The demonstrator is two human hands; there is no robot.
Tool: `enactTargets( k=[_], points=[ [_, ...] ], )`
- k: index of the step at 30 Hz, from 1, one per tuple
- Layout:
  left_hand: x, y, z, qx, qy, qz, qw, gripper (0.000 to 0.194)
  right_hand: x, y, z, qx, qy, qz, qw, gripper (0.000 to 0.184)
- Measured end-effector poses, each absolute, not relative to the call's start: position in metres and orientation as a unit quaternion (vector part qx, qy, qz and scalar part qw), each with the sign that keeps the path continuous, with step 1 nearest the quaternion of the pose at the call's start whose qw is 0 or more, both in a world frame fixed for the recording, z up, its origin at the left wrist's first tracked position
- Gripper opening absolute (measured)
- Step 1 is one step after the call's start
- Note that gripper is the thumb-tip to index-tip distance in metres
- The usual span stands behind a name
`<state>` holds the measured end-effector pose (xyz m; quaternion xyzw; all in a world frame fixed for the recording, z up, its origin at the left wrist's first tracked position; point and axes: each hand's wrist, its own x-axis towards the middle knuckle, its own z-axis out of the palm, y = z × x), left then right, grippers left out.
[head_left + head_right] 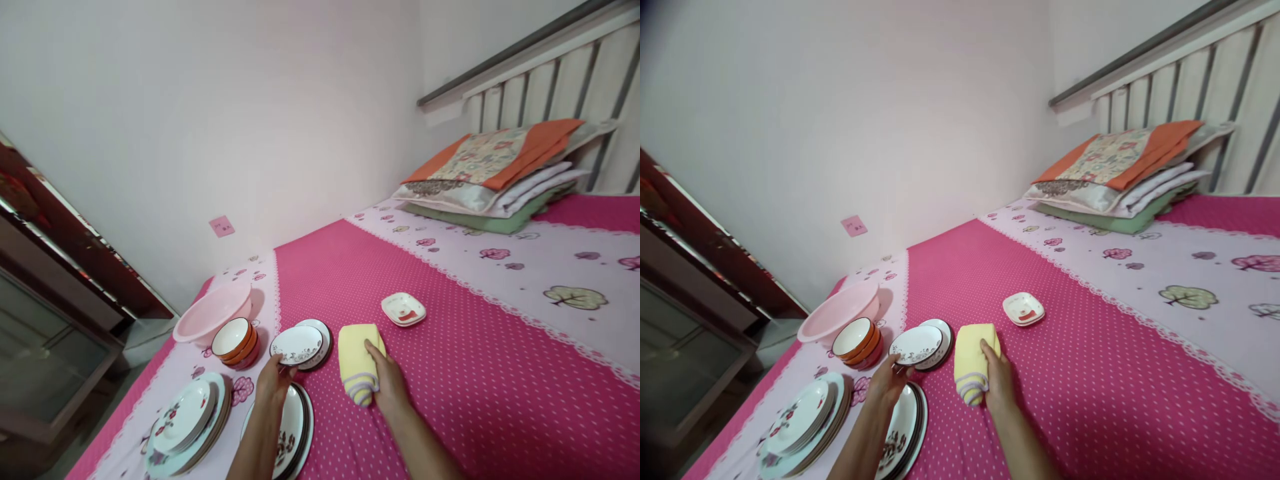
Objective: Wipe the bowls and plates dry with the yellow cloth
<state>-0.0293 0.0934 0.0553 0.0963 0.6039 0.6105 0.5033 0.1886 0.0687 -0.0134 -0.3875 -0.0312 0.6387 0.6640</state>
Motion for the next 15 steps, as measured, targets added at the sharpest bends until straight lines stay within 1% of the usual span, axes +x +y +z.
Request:
enactTargets(
  k=[6,11,15],
  points=[
    [-0.035,0.105,0.036,0.127,0.626,0.579,0.506,0.029,0.191,0.071,-0.013,-0.381,-0.022,0.646,0.661,0.051],
    [-0.042,0.111,0.025,0.181,0.652,0.54,0.5,0.03,0.19,0.071,-0.012,-0.375,-0.016,0.647,0.664,0.043],
    [-0.047,0.118,0.021,0.238,0.674,0.495,0.494,0.032,0.192,0.072,-0.012,-0.372,-0.014,0.649,0.663,0.041]
  ],
)
